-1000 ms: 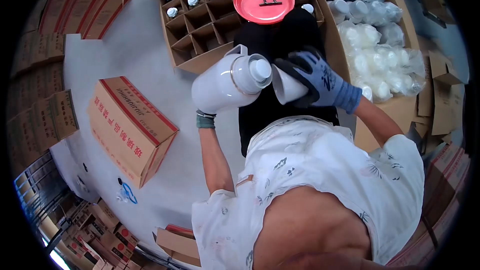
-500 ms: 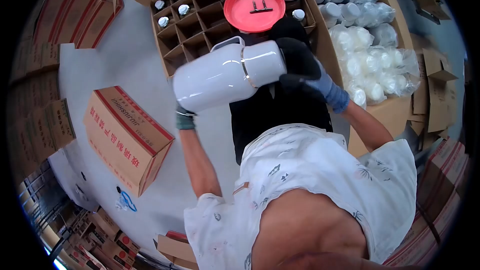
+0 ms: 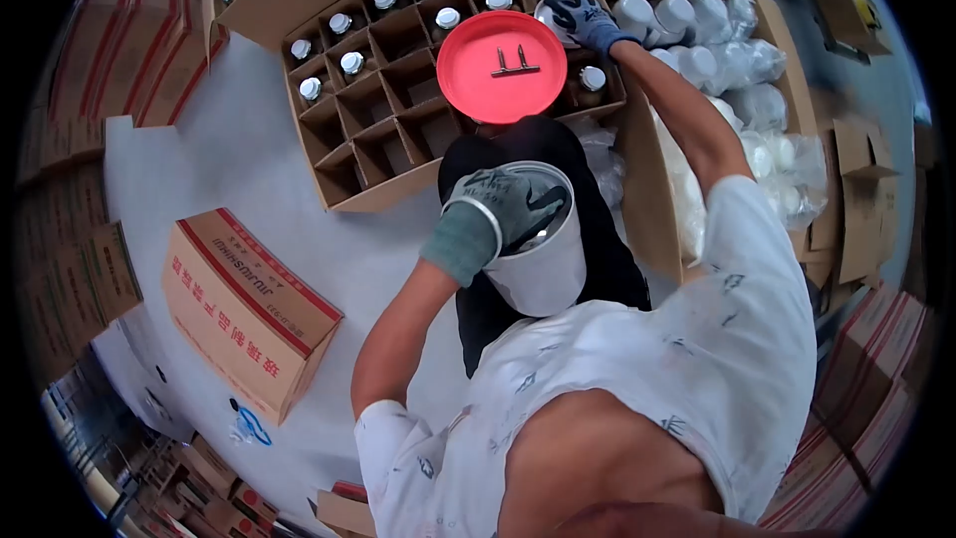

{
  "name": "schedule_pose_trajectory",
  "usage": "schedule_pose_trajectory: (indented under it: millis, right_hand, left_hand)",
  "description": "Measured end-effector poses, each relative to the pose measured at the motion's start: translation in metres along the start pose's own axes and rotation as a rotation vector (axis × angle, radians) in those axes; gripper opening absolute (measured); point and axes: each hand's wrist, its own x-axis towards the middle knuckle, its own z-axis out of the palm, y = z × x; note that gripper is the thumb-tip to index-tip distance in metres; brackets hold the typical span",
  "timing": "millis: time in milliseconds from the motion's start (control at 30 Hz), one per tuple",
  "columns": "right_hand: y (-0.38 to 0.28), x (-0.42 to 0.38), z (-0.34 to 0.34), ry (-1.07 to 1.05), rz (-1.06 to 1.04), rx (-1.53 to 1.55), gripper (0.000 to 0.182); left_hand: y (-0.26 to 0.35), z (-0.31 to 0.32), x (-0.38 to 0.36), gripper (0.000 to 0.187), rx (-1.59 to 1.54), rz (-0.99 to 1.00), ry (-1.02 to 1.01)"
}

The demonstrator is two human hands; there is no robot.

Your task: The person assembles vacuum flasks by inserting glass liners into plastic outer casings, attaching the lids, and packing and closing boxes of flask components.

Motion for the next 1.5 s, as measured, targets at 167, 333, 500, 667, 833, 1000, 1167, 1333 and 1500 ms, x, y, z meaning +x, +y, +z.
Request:
schedule_pose_trajectory:
  millis: [167, 333, 500, 667, 833, 1000, 1167, 1333, 1500]
  right_hand:
    - [0.024, 0.033, 0.019, -0.142, 0.029, 0.052, 0.057]
    - [-0.013, 0.0, -0.083, 0.558, -0.297, 0.428, 0.066]
    - [-0.139, -0.073, -0.179, 0.617, -0.472, 0.616, 0.057]
    - [-0.155, -0.085, -0.156, -0.14, -0.578, 1.871, 0.058]
    - [-0.14, -0.131, -0.125, -0.237, -0.498, 1.738, 0.05]
    - [-0.127, -0.152, -0.169, -0.03, 0.146, 0.76, 0.031]
    - [-0.15, -0.187, -0.151, 0.094, -0.629, 0.985, 0.04]
    - [-0.177, -0.197, -0.155, -0.092, -0.313, 1.233, 0.038]
    - [-0.174, -0.188, -0.148, -0.122, -0.347, 1.172, 0.034]
  left_hand:
    - [-0.007, -0.001, -0.016, 0.039, -0.066, -0.12, 0.302]
    - [-0.031, -0.016, 0.014, 0.042, -0.53, 0.222, 1.155]
    - [-0.029, -0.015, 0.041, 0.059, -1.909, 0.48, 0.664]
    - [-0.023, -0.046, -0.004, 0.058, -0.02, 0.571, 1.123]
    - [-0.034, -0.016, -0.025, 0.065, -0.117, 0.645, 0.905]
    - [-0.05, 0.015, -0.05, 0.054, -0.425, 0.524, 0.687]
    - [-0.035, 0.016, -0.053, 0.04, -0.5, 0.624, 0.547]
    - [-0.034, 0.028, -0.056, 0.042, -0.473, 0.637, 0.537]
    - [-0.035, 0.03, -0.053, 0.045, -0.435, 0.56, 0.523]
